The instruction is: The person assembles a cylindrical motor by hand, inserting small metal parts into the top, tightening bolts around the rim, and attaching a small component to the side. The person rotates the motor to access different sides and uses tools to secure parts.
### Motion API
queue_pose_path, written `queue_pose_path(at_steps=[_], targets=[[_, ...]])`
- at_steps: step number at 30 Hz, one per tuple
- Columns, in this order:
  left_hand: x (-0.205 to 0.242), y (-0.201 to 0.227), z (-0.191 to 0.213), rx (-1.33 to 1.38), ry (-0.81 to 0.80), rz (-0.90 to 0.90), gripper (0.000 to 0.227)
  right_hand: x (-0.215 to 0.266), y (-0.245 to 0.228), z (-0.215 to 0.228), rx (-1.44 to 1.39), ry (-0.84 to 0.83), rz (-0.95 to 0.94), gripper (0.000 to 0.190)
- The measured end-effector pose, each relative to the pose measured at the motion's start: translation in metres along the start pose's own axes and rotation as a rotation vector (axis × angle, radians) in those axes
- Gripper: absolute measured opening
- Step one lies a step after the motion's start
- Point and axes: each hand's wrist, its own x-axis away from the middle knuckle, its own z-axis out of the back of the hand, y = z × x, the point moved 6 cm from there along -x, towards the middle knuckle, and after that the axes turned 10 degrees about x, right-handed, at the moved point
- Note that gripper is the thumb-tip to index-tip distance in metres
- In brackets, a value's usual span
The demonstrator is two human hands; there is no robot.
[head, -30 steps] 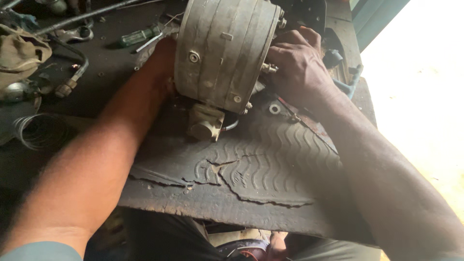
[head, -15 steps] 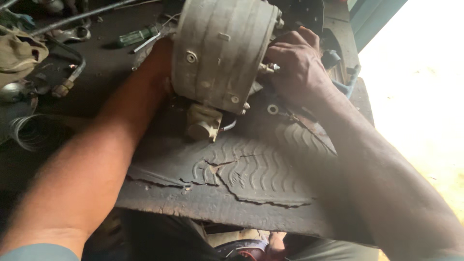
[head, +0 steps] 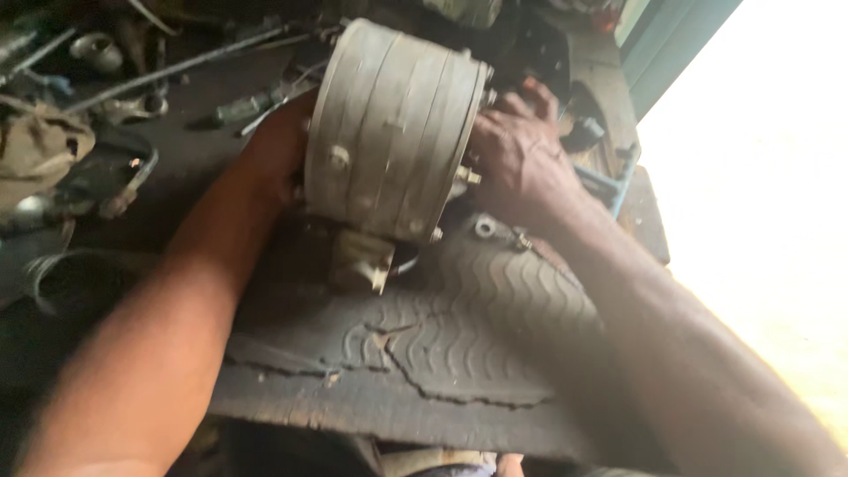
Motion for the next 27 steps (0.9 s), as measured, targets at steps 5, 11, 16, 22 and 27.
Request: queue_pose_path(at_steps=[5,11,16,22,27], targets=[[0.011,0.006,-0.016,0.088,0.061,0.036,0.063,-0.007,-0.002,-0.002,-0.016,-0.009,-0.009,0.070],[0.018,0.031,-0.023,0.124,-0.145,-0.109,0.084,-0.002,-0.037,-0.011,0.037,0.012,0.098,0.043],[0.012,0.048,0.018,0.069,0.071,-0.173,0.089,-0.009,-0.051,-0.015,-0.237,-0.083,-0.062,0.067],[0.013,0.037,0.023,0.285,-0.140,-0.155,0.088,-0.003,-0.076,0.007,-0.378,0.042,-0.021,0.078],[0.031,0.038,0.037,0.331,-0.154,-0.138,0.085,-0.001,-0.104,0.016,-0.321,0.038,0.080,0.074]])
